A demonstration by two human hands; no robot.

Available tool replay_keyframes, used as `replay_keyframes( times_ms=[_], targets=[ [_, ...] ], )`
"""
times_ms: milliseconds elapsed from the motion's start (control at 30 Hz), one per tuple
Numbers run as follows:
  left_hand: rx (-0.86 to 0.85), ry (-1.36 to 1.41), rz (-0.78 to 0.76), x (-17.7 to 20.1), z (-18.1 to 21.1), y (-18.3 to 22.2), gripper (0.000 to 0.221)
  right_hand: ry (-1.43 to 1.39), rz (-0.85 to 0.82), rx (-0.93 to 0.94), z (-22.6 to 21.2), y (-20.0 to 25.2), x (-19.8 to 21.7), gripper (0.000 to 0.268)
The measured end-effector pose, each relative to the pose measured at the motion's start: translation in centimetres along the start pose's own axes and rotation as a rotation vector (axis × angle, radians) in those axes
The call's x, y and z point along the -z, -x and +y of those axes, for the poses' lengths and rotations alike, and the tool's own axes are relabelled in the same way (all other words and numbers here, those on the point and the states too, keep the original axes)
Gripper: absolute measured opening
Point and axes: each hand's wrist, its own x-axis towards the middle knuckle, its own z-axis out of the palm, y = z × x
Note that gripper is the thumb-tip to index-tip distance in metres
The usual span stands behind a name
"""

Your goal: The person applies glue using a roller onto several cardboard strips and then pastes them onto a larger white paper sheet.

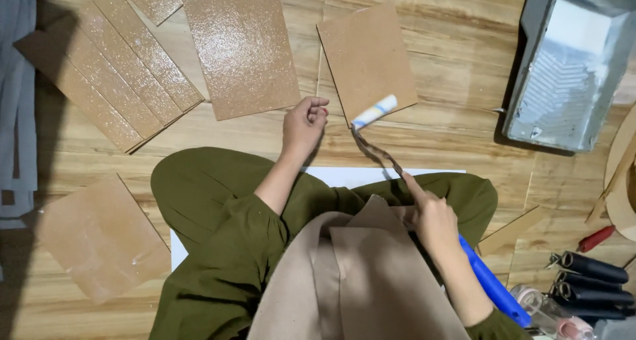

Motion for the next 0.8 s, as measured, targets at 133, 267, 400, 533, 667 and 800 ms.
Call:
replay_keyframes(
  times_ms=[133,267,400,533,667,800],
  targets=[
    [-0.03,-0.012,-0.016,-0.4,0.2,0.1,0.022,-0.028,0.013,0.008,-0.2,-1.3,-0.2,0.059],
    [-0.041,0.008,0.021,0.5,-0.3,0.3,0.021,-0.151,0.075,0.11,-1.2,-5.6,-1.2,0.06],
    [-0.037,0.064,0.07,1.4,-0.4,0.3,0.021,-0.074,-0.012,0.042,0.0,-2.3,-2.7,0.067],
    [-0.048,0.092,0.059,1.0,-0.1,0.0,0.021,-0.035,0.047,0.052,1.2,0.3,-4.9,0.066],
    [-0.055,0.055,0.035,0.5,-0.6,0.0,0.02,-0.15,-0.012,-0.088,-1.3,-1.1,-3.2,0.058],
    [-0.046,0.032,0.074,1.3,-0.2,0.1,0.02,-0.003,0.107,-0.032,1.0,0.0,-5.9,0.06]
  ],
)
